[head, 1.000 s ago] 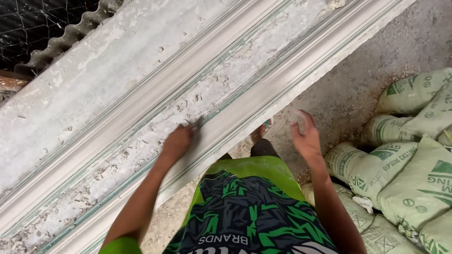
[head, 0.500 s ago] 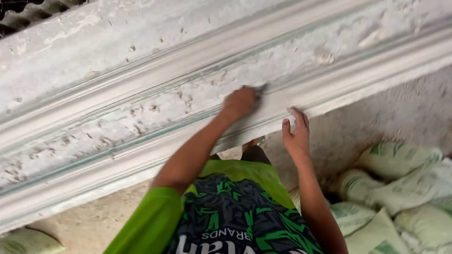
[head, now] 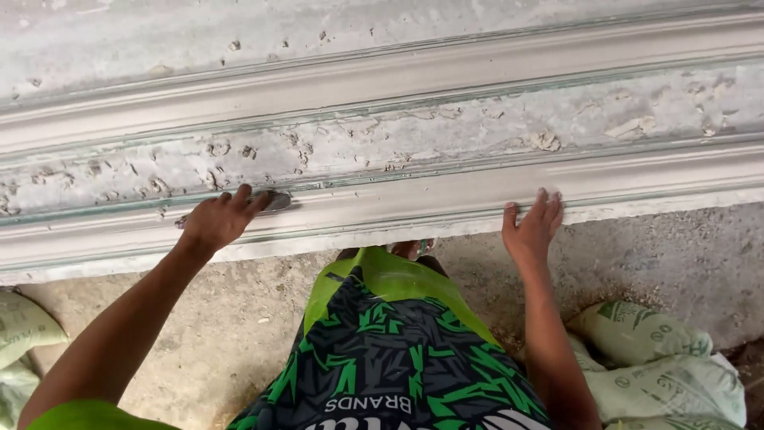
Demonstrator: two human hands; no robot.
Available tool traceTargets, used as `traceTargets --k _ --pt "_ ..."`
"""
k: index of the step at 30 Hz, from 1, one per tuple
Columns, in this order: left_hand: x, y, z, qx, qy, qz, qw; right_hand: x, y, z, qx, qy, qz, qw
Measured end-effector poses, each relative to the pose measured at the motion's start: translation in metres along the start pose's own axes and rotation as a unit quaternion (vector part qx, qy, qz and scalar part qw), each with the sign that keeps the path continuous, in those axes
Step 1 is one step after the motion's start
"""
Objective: Scraping and cleaning excess plaster from decorative architectural moldings using a hand tool.
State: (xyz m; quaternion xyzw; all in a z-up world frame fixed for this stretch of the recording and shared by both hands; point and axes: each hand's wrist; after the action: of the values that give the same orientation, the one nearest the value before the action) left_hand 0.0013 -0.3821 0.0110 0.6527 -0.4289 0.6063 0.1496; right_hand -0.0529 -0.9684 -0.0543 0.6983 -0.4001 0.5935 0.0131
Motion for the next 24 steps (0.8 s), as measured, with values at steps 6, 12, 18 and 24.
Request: traceTargets --k 6,12,18,24 --pt "0.055 0.075 0.122 -0.044 -0.006 -0.145 0.988 0.005 -0.029 -0.010 -0.039 -0.028 0.012 0.999" --pt "0.061 0.227 0.333 -0.024 0.143 -0.264 0.954 0.008 -0.027 -0.015 -0.029 -0.014 0.029 0.999" --pt "0.031 0.084 0.185 -0.022 -0.031 -0.362 0.931 0.004 -0.018 -0.013 -0.032 -0.016 0.032 0.999" --pt "-0.020 -0.085 -0.017 0.202 -0.198 -0.456 0.844 0.004 -0.032 -0.023 -0.046 -0.014 0.048 0.998"
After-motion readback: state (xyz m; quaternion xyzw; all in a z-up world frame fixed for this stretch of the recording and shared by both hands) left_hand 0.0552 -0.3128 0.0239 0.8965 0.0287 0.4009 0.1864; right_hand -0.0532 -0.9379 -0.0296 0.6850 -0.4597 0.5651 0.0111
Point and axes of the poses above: each hand's wrist, its own z-axis towards the middle knuckle, its own x-axis out of the back of the hand, y = z × x, and after that the axes turned 10 degrees about -x, right-handed
